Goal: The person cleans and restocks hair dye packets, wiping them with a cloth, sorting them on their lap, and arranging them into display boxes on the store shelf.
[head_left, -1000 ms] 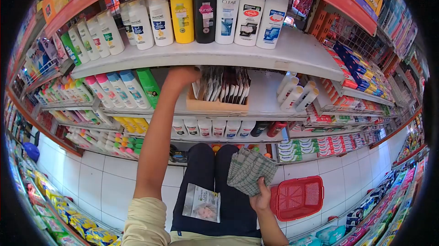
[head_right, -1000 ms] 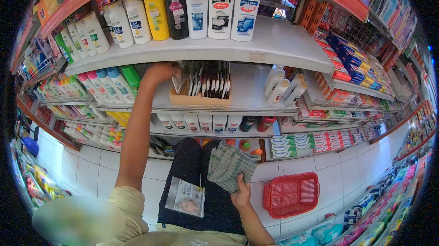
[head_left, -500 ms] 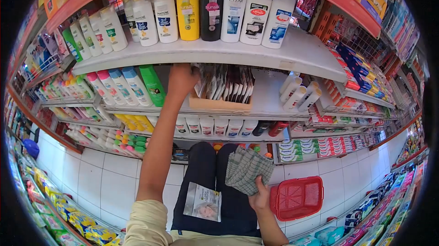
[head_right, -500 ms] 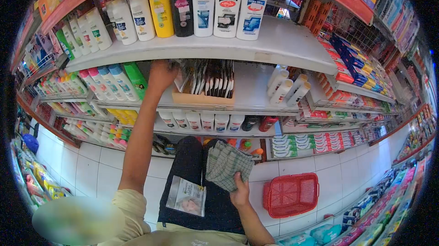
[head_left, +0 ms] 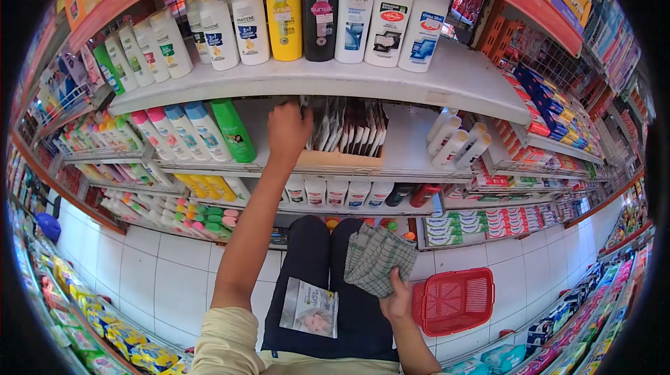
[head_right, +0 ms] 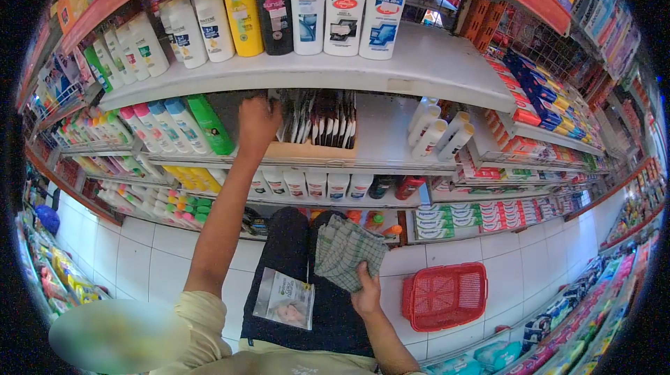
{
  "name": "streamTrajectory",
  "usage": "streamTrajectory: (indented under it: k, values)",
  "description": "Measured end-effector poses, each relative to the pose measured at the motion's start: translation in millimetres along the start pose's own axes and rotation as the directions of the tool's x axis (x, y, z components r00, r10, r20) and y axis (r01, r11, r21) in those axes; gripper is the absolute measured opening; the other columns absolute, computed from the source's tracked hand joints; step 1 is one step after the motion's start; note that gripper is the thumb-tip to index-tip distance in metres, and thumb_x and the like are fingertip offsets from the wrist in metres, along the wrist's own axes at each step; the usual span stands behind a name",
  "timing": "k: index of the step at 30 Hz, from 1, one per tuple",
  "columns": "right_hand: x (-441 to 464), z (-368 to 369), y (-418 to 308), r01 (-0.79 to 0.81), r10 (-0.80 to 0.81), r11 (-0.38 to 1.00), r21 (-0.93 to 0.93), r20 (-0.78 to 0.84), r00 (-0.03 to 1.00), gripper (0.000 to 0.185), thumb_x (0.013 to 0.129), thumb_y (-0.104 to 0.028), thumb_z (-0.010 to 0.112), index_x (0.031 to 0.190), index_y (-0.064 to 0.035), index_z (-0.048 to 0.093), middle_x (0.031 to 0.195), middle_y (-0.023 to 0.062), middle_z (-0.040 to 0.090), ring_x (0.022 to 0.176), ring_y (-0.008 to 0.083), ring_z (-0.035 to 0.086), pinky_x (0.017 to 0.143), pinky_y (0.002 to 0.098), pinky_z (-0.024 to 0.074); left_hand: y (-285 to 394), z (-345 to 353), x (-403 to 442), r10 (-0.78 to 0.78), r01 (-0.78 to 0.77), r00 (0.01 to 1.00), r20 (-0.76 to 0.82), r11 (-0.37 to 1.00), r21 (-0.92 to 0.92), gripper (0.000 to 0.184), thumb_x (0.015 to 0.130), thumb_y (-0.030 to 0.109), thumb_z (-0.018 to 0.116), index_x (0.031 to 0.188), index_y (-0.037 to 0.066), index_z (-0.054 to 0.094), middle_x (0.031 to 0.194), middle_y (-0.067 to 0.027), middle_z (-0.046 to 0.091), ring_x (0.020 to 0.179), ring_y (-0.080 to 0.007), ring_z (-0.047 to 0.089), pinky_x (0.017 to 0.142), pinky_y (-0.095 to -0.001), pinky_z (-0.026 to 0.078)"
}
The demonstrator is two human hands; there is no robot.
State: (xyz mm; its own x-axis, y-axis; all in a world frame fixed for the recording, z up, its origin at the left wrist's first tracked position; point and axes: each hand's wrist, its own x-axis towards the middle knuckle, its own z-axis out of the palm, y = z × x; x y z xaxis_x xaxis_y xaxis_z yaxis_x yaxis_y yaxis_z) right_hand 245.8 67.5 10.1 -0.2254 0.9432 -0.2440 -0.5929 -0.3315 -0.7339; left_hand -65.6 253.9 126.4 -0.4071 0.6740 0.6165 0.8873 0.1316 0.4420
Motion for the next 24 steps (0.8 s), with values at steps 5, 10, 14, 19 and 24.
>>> streamTrajectory:
  k: [5, 10, 14, 19, 24]
  values:
    - [0, -3, 4, -0.026, 0.027, 0.999, 0.018, -0.035, 0.999, 0.049, 0.093, -0.024, 0.053, 0.135, -0.0067, 0.036, 0.131, 0.0083, 0.045, 0.122, 0.0241, 0.043, 0.102, 0.0406, 0.0337, 3, 5, -5, 0.03, -0.03, 0.999, 0.015, 0.999, 0.019, 0.021, 0.075, 0.016, 0.06, 0.08, -0.004, 0.059, 0.067, -0.0265, 0.06, 0.064, -0.044, 0.061, 0.062, -0.0503, 0.051]
    - [4, -10, 8, 0.003, -0.003, 1.0, -0.014, -0.025, 1.0, 0.048, 0.093, -0.025, 0.053, 0.133, -0.0049, 0.037, 0.129, 0.0092, 0.046, 0.12, 0.0239, 0.044, 0.101, 0.0404, 0.0351, -2, 16, -13, 0.08, -0.08, 0.997, 0.019, 0.997, 0.007, 0.026, 0.075, 0.013, 0.059, 0.094, -0.004, 0.057, 0.068, -0.025, 0.061, 0.064, -0.0435, 0.061, 0.062, -0.0507, 0.05]
    - [3, -9, 9, -0.03, 0.031, 0.999, 0.022, -0.027, 0.999, 0.048, 0.093, -0.025, 0.053, 0.133, -0.0044, 0.037, 0.128, 0.0089, 0.047, 0.119, 0.0237, 0.045, 0.101, 0.04, 0.036, -1, 17, -16, 0.066, -0.069, 0.994, 0.089, 0.997, 0.033, 0.033, 0.075, 0.013, 0.058, 0.103, -0.004, 0.055, 0.07, -0.0237, 0.062, 0.065, -0.0413, 0.062, 0.062, -0.0498, 0.051]
    - [5, -7, 12, -0.005, 0.005, 1.0, 0.01, -0.003, 1.0, 0.049, 0.093, -0.027, 0.053, 0.133, -0.0042, 0.037, 0.129, 0.0089, 0.047, 0.12, 0.0237, 0.045, 0.1, 0.0399, 0.0365, 1, 15, -18, 0.1, -0.12, 0.971, 0.219, 0.99, 0.079, 0.037, 0.074, 0.014, 0.058, 0.107, -0.002, 0.053, 0.079, -0.0255, 0.063, 0.071, -0.039, 0.063, 0.065, -0.0488, 0.052]
    - [4, -6, 11, -0.046, 0.046, 0.999, 0.012, -0.007, 0.999, 0.049, 0.093, -0.027, 0.053, 0.133, -0.0043, 0.037, 0.13, 0.0088, 0.046, 0.12, 0.0239, 0.045, 0.101, 0.0401, 0.0362, 1, 13, -17, 0.007, -0.007, 0.934, 0.356, 1.0, -0.001, 0.04, 0.079, 0.022, 0.053, 0.11, -0.004, 0.052, 0.099, -0.0281, 0.059, 0.088, -0.0436, 0.059, 0.08, -0.0481, 0.048]
